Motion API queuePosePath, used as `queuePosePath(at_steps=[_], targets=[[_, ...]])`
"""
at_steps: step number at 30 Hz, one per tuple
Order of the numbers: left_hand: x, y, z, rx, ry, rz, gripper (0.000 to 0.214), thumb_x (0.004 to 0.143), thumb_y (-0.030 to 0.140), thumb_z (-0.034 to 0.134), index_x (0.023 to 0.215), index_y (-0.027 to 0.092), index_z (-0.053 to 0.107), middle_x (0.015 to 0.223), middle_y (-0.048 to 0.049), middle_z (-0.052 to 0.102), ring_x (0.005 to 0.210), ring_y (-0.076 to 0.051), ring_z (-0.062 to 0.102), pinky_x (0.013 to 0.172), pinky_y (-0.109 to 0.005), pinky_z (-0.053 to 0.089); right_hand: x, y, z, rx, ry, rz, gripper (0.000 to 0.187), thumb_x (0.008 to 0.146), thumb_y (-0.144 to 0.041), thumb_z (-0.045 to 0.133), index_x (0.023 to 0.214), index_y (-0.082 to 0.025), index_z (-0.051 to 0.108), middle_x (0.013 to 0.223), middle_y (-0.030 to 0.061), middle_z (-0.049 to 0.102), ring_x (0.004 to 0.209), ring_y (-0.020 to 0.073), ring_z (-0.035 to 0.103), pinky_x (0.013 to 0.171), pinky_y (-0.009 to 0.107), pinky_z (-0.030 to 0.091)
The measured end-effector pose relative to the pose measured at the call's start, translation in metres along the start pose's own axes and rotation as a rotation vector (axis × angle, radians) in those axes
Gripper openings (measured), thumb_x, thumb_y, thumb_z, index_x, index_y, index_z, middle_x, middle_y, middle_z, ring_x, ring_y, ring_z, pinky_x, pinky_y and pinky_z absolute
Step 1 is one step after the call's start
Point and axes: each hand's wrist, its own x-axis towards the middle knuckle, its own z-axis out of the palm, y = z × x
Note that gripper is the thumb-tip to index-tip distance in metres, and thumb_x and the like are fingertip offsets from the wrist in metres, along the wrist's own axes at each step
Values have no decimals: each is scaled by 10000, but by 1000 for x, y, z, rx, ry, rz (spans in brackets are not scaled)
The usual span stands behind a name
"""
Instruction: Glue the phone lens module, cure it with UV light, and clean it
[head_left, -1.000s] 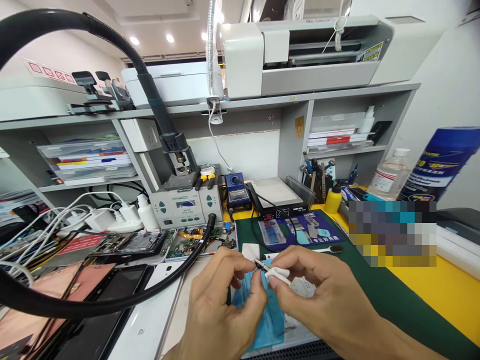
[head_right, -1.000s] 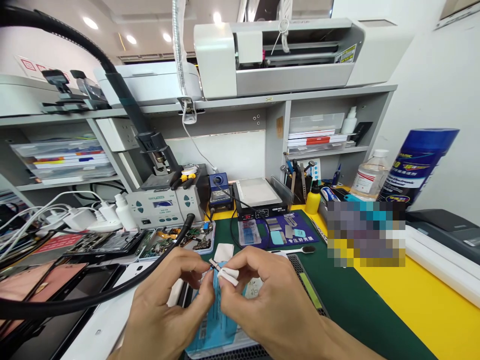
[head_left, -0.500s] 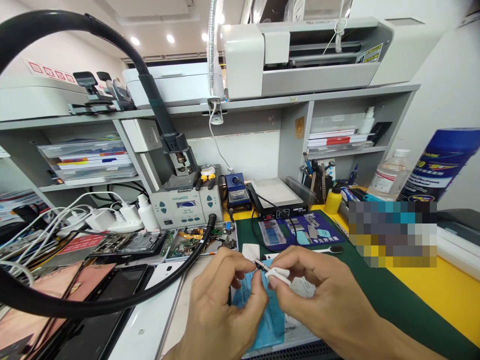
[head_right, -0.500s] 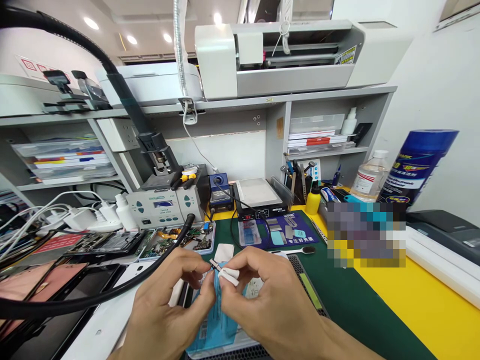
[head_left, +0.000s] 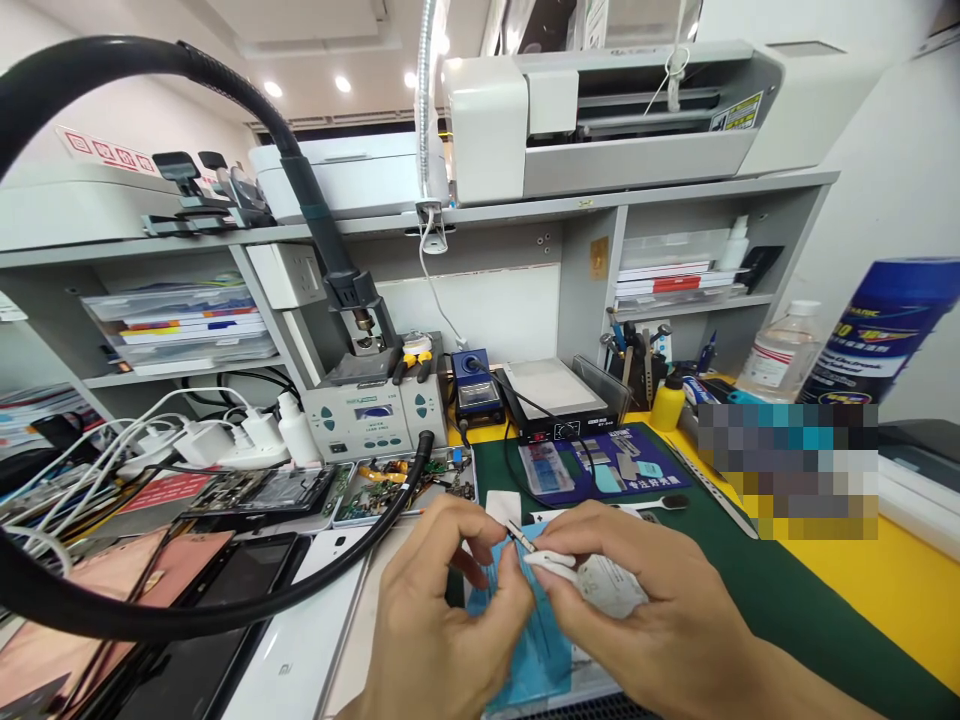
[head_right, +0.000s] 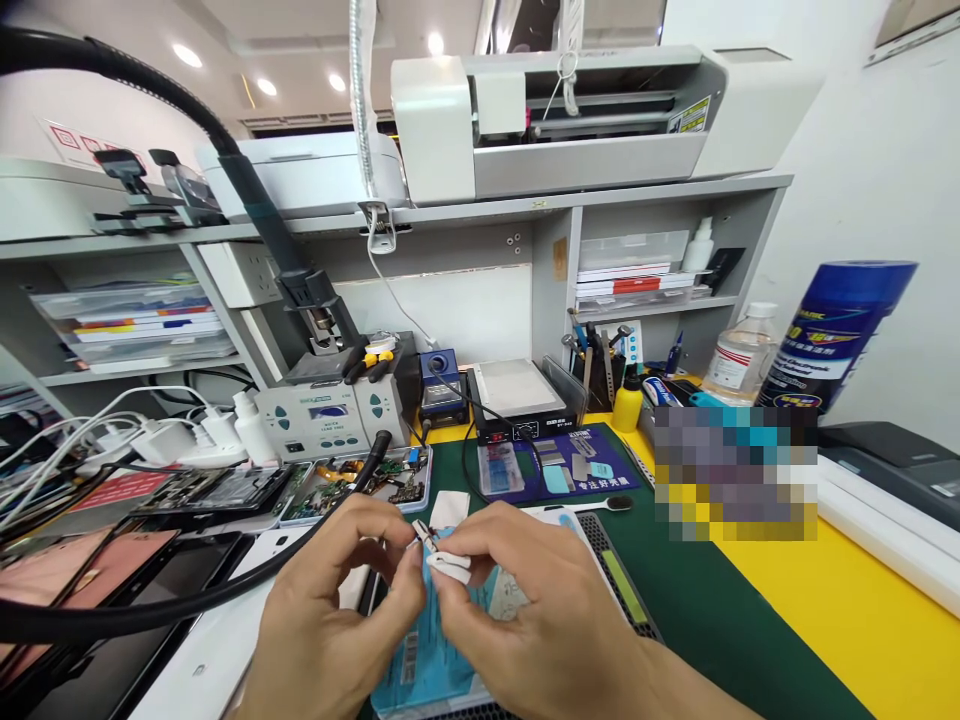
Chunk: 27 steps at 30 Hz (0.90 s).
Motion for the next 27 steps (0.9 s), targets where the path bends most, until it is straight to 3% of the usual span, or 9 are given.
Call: queuePosePath(at_steps=[6, 11, 15, 18, 24, 27], targets=[[1, -2, -3, -71, 9, -6, 117, 849, 124, 574, 823, 238, 569, 791, 41, 582, 660, -109, 580, 573, -222, 498, 4, -3, -1, 10, 32, -91, 177, 821, -44, 640, 932, -180, 667, 805, 21, 716, 711, 122, 677, 664, 203, 549], [-2, 3, 5, -174, 53, -27, 131, 873, 132, 547, 842, 256, 572, 784, 53, 574, 691, -105, 573, 607, -203, 488, 0, -5, 0, -118, 134, -221, 209, 798, -13, 636, 939, -164, 662, 803, 27, 733, 767, 134, 707, 719, 203, 551], [-2, 5, 9, -254, 128, -36, 130, 870, 126, 560, 837, 247, 597, 783, 42, 581, 694, -102, 567, 587, -178, 472, -7, -4, 5, -225, 201, -232, 187, 802, -29, 634, 916, -176, 648, 801, 15, 734, 782, 132, 710, 739, 212, 546], [-2, 5, 8, -258, 101, 18, 145, 852, 94, 585, 857, 235, 621, 792, 22, 601, 692, -111, 595, 560, -174, 486, -10, -4, 7, -231, 229, -232, 200, 798, -18, 622, 919, -176, 643, 783, 18, 722, 769, 139, 703, 733, 228, 550], [-3, 6, 8, -297, 179, -92, 128, 866, 107, 579, 839, 225, 623, 816, 5, 575, 714, -117, 586, 570, -183, 483, -7, -8, 2, -139, 159, -134, 242, 776, -31, 625, 934, -214, 634, 806, 12, 731, 756, 158, 710, 689, 239, 555], [-1, 4, 6, -359, 165, -198, 93, 868, 142, 599, 828, 221, 627, 852, 5, 584, 701, -111, 597, 552, -184, 488, -3, -7, -3, 11, 120, 56, 162, 847, -118, 615, 969, -214, 659, 788, 14, 719, 651, 143, 683, 620, 227, 559]])
